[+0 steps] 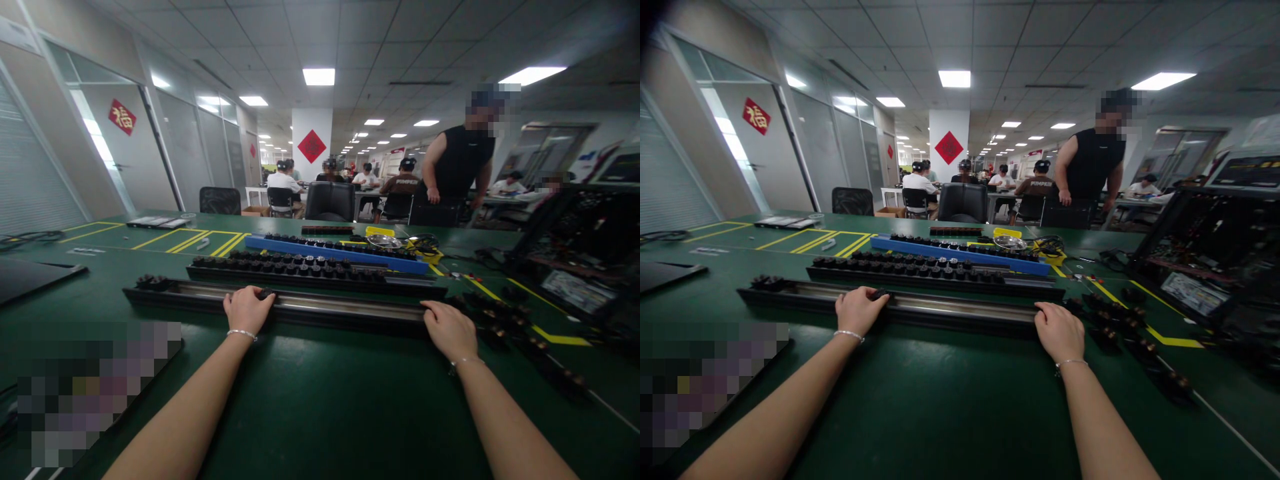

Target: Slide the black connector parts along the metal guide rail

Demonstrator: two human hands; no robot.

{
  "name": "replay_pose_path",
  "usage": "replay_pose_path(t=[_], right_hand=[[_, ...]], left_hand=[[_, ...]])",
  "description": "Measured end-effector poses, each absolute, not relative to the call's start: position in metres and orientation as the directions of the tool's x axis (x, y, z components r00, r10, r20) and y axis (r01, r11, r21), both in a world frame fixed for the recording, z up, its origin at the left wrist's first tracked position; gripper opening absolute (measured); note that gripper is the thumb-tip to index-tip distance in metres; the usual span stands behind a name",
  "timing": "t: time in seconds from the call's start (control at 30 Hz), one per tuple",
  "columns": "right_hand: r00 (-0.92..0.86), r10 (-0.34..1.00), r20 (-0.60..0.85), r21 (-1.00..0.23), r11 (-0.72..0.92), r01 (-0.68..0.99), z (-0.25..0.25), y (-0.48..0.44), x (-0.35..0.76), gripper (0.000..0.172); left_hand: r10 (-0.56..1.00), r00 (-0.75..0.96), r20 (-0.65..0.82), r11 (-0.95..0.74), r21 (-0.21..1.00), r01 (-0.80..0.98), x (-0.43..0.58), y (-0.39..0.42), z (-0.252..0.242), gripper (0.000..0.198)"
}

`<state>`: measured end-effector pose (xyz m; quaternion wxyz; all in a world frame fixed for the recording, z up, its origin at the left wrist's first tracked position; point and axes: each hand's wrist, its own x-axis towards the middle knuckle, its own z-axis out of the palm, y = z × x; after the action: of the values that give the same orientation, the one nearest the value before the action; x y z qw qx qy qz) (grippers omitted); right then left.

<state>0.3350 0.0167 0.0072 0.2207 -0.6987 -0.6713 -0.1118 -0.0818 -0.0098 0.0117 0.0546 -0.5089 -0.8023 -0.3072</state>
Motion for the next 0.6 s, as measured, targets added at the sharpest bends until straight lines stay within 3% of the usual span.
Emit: replay_pose_path(t=[0.6], right_hand=[[0.080, 0.894, 0.440, -0.169, -0.005, 0.986, 0.0059, 0.0184, 0.3365, 0.041]], left_hand=[[0.797, -0.439, 0.416, 0.222, 0.475, 0.852, -0.0831, -0.0076, 0.0076, 0.037]])
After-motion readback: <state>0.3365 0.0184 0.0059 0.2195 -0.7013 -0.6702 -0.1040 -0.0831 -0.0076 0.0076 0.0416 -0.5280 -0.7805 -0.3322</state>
